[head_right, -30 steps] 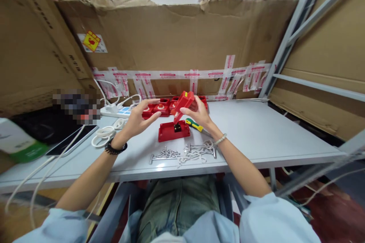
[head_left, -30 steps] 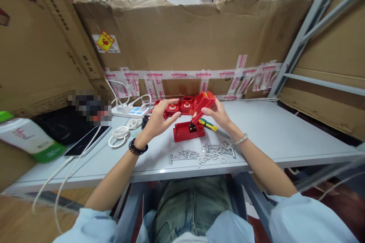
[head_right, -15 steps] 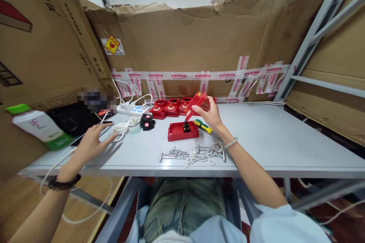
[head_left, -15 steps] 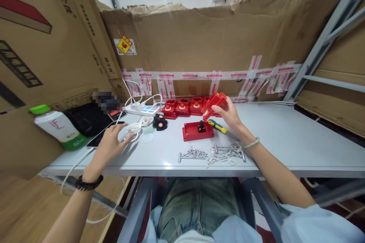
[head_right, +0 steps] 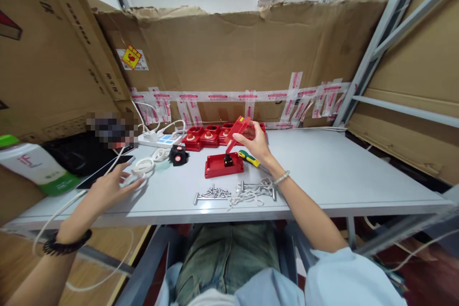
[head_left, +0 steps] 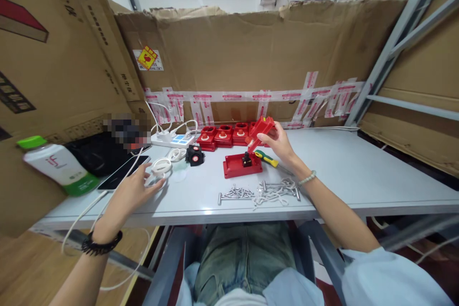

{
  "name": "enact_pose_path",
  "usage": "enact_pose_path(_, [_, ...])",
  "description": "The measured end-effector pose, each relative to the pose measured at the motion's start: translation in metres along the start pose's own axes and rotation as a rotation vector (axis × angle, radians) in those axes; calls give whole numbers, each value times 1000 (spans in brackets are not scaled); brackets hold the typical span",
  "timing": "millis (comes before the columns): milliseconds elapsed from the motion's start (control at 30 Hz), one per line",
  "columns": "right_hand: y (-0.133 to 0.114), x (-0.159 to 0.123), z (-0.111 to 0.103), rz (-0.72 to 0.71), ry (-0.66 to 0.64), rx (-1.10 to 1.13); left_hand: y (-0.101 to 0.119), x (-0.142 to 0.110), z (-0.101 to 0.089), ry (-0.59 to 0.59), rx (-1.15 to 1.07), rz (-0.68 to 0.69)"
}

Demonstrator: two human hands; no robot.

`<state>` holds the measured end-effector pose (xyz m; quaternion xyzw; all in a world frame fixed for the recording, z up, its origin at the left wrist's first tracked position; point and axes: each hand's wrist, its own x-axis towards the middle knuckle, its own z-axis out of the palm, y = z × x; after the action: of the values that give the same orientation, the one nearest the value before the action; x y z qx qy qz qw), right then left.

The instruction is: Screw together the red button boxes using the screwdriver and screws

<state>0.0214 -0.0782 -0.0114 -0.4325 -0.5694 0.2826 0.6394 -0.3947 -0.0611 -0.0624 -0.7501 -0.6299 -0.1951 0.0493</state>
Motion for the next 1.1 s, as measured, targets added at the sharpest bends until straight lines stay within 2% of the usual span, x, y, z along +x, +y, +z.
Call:
enact_pose_path(133, [0,0,0,0,1,-17,4,6,-9,-88,25,-23])
enact_pose_path(333, [1,1,0,8,-7,17,-1,12,-33,-283,-7,-164])
enact_pose_path(400, [2,1,0,7,-3,26,0,11,-44,-316,-9,-183])
enact_pose_path(467, [2,1,0,1,-2,34,8,10,-52,-284,-42,-155])
enact_pose_path(600, [2,0,0,-21,-23,54,47,18,-52,-24,-331,44])
enact_pose_path(700, [1,2,-1,-45,-44,95,94,39,-43,81,-678,197])
enact_pose_path(800, [-5,9,1,-86,-62,125,146,68,-35,165,-921,371])
enact_pose_path(900, [-15,18,5,-122,-150,111,187,91,-30,216,-1145,534])
enact_pose_path(1000, [-19,22,11,-162,-249,99,207,98,-24,205,-1249,658])
enact_pose_path(1100, [-14,18,15,-199,-261,104,208,93,-17,217,-1223,689])
